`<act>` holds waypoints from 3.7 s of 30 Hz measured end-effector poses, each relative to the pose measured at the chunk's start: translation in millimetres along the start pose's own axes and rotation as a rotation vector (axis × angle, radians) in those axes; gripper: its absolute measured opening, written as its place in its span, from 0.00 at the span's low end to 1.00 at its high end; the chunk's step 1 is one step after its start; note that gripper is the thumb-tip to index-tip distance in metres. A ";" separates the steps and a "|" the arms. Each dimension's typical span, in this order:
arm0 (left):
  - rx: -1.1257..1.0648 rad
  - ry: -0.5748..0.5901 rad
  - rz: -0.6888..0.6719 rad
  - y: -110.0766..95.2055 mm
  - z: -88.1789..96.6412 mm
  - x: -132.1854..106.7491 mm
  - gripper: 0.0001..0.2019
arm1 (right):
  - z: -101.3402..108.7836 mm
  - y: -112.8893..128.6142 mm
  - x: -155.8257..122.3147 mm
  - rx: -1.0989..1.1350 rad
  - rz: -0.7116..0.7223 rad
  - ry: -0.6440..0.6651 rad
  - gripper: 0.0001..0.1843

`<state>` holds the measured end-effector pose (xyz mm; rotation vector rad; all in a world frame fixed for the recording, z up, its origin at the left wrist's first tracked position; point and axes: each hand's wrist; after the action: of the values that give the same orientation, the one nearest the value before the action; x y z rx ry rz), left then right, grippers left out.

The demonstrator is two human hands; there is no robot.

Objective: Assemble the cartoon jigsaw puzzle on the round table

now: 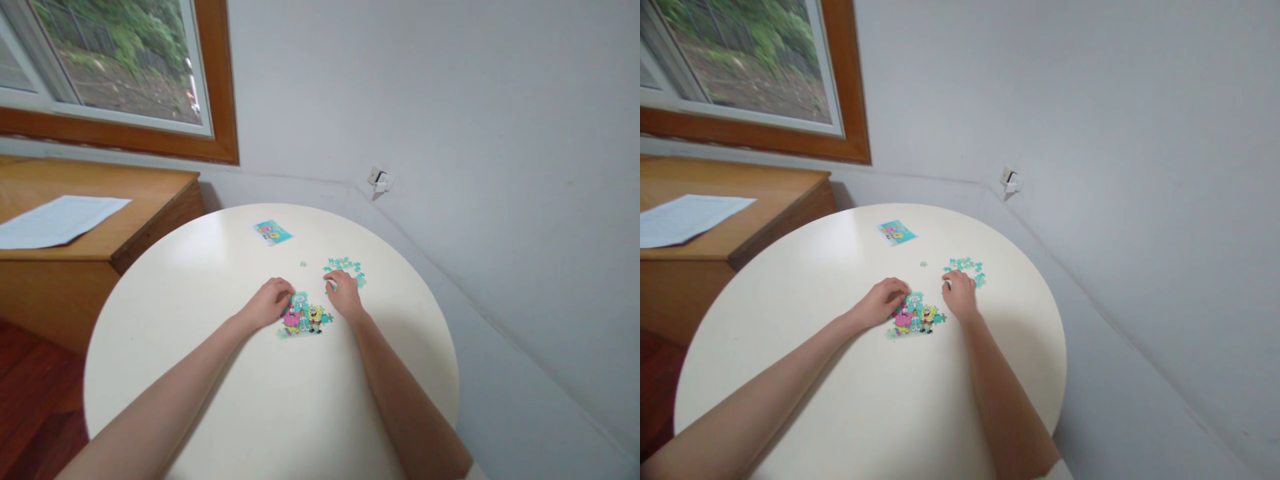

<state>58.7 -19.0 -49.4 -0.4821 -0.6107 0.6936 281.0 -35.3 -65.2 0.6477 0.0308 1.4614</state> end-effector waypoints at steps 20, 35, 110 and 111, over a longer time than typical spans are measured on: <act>0.042 0.026 -0.027 -4.8 1.1 1.1 0.11 | -1.6 7.6 0.6 0.077 0.113 0.054 0.12; 0.007 0.018 -0.027 -5.0 1.5 1.3 0.12 | 0.7 11.5 -1.8 -0.073 -0.061 0.034 0.13; -0.366 -0.201 0.214 3.9 -4.7 2.2 0.09 | -3.3 36.4 -6.8 0.527 0.241 0.118 0.12; -0.382 -0.199 0.197 3.8 -4.7 2.0 0.09 | -3.3 37.0 -7.5 0.558 0.219 0.146 0.13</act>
<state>61.3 -16.1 -54.3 -0.8424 -0.8982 0.8212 245.1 -41.9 -55.0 1.0162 0.5092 1.7229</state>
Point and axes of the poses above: each hand's wrist, its own x-axis towards the middle knuckle, its own z-axis out of the back of the hand, y = z × x, and after that the axes turned 2 degrees about -z, right-handed
